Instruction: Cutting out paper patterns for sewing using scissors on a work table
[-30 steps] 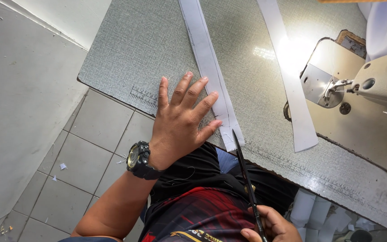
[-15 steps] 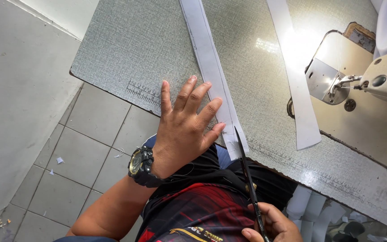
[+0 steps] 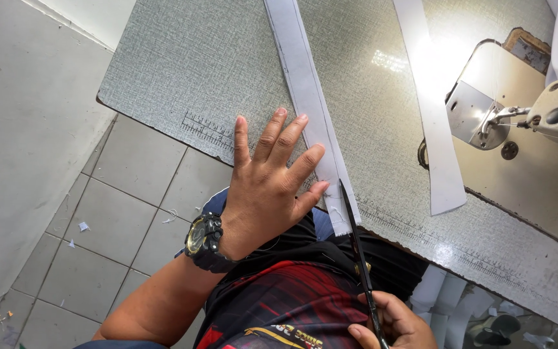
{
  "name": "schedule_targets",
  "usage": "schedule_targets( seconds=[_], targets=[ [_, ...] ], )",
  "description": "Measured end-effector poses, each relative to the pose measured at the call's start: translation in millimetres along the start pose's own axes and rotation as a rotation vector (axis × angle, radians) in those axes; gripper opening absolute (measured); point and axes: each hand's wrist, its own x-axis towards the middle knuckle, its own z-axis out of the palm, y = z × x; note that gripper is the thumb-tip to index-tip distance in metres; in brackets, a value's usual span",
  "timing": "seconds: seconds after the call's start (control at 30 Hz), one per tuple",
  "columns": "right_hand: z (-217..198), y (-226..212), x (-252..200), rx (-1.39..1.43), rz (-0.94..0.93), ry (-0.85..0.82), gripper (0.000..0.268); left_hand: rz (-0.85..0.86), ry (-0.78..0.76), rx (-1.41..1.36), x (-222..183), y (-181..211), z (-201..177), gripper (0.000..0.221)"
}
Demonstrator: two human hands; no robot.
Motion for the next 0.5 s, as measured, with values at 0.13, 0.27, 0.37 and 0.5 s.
schedule_targets(
  seconds=[0.13, 0.27, 0.37, 0.5],
  targets=[
    [2, 0, 3, 0.039, -0.001, -0.003, 0.050, 0.006, -0.014, 0.003, -3, 3, -1, 0.043],
    [0, 3, 5, -0.004, 0.000, -0.020, 0.051, 0.006, -0.019, 0.002, -4, 3, -3, 0.041],
    [-2, 13, 7, -0.019, -0.015, -0.043, 0.053, 0.010, -0.021, -0.006, -4, 4, -2, 0.041],
    [-3, 34, 7, 0.025, -0.110, -0.038, 0.054, 0.007, 0.114, -0.209, -16, 14, 2, 0.035]
  ],
)
